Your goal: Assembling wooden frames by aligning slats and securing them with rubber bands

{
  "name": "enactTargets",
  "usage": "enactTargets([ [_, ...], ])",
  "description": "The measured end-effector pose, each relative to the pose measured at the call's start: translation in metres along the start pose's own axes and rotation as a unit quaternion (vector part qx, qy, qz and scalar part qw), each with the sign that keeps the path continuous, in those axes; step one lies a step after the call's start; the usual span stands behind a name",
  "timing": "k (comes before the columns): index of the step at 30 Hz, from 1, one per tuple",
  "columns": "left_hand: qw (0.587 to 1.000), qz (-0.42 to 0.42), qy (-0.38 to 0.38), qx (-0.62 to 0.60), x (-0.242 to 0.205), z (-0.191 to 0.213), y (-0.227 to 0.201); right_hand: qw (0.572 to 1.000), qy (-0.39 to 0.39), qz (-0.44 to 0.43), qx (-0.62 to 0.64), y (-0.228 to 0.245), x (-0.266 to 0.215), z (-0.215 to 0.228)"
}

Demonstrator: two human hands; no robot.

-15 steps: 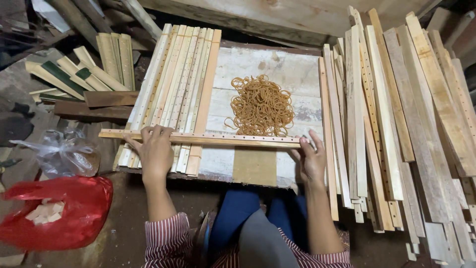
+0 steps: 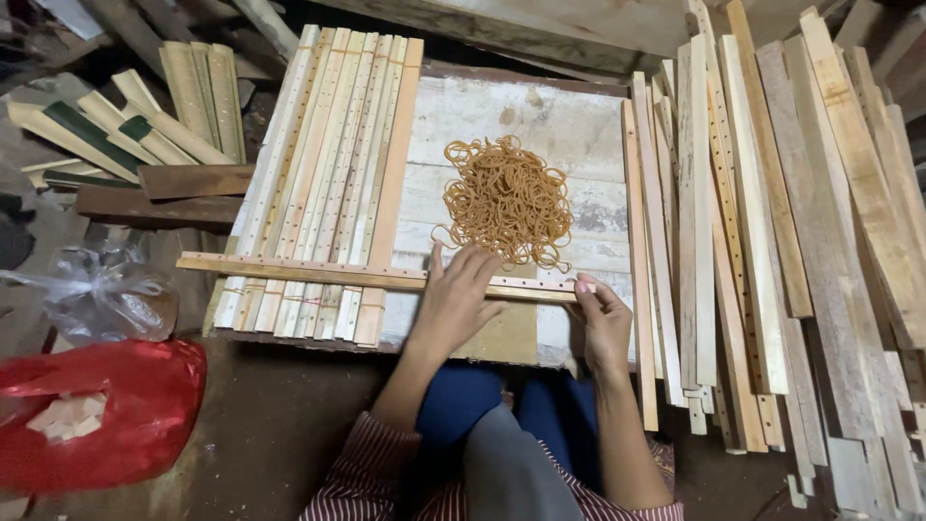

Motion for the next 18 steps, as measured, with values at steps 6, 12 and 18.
enactTargets([
  [6, 0.997, -0.028, -0.054, 0.046, 0.007, -0.062, 0.003, 0.938, 0.021, 0.069, -0.338, 0.046, 0.002, 0.002],
  [12, 0.996, -0.014, -0.051, 0.074, 0.010, -0.055, -0.002, 0.851, 0.056, 0.023, -0.521, 0.057, 0.039, -0.028],
  [18, 0.999, -0.010, -0.036, 0.005, 0.015, -0.044, -0.018, 0.831, 0.042, 0.215, -0.512, 0.073, 0.036, -0.033],
])
Point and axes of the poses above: each hand's wrist, its own x-axis towards the middle knuckle, its own z-axis out of the back of the hand, y = z × x, the point moved 6 cm from there along x, towards the middle knuckle, and after that the axes turned 5 degrees about y, right-handed, at the moved point
